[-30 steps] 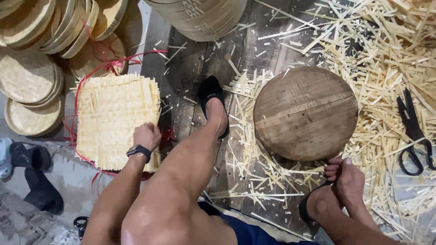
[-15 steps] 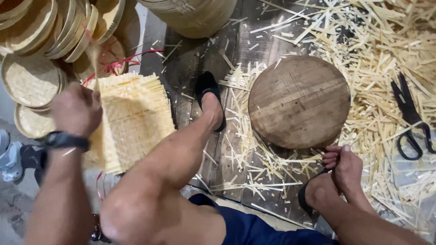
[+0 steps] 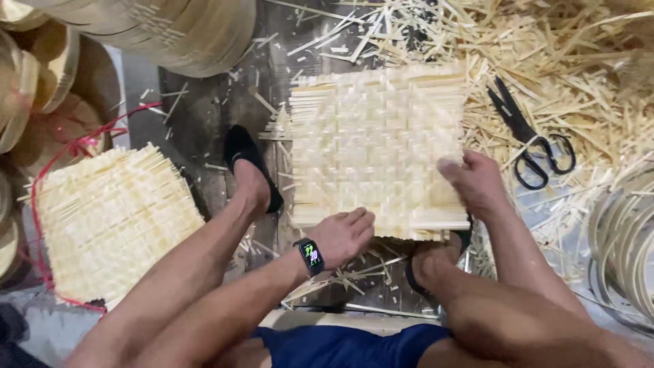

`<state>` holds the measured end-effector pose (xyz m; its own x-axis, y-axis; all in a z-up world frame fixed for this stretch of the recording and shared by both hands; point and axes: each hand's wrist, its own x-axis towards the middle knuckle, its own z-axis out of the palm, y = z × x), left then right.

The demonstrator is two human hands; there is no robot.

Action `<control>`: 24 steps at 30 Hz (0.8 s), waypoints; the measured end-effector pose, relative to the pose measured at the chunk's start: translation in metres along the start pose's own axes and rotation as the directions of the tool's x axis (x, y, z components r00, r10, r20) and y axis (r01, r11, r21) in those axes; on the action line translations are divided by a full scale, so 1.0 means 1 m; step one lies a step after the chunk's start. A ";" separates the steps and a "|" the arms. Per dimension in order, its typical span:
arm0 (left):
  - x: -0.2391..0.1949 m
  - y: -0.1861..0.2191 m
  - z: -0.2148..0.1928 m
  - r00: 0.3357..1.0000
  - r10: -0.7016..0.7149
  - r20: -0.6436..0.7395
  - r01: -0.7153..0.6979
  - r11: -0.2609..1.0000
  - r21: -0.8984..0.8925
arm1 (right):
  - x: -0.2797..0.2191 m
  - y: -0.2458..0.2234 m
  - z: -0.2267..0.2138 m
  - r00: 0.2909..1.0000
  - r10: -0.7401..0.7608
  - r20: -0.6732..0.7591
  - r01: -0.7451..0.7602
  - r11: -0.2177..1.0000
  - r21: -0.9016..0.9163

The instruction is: The person trims excess woven bamboo strips from round steamer liners with scissors while holding each liner over a wooden form on the floor. They press the liner down, cut around the edge, lift the trimmed liner, and stack it with finished liners beside them.

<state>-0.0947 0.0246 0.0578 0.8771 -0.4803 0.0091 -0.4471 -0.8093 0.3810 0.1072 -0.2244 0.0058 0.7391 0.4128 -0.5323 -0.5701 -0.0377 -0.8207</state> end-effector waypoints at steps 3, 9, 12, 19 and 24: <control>0.005 -0.026 0.005 0.980 -0.130 -0.154 0.109 0.985 -0.137 | 0.019 0.027 -0.008 0.994 0.018 -0.111 -0.046 0.964 -0.263; -0.015 -0.160 0.039 0.269 -0.962 -0.051 0.701 0.232 -0.675 | 0.015 0.030 0.006 0.980 -0.067 -0.185 0.013 0.959 -0.283; -0.020 -0.185 0.054 0.231 -0.956 0.180 0.572 -0.016 -0.820 | 0.015 0.040 0.011 0.932 -0.230 -0.279 0.087 0.892 -0.443; -0.014 -0.171 0.035 0.158 -0.982 0.108 0.653 0.022 -0.757 | 0.009 -0.015 0.083 0.793 -0.300 0.531 0.563 0.027 -0.826; 0.016 -0.100 -0.004 0.197 -0.976 -0.095 0.579 0.194 -0.792 | -0.005 -0.005 0.097 0.664 -0.415 0.622 0.579 -0.241 -0.779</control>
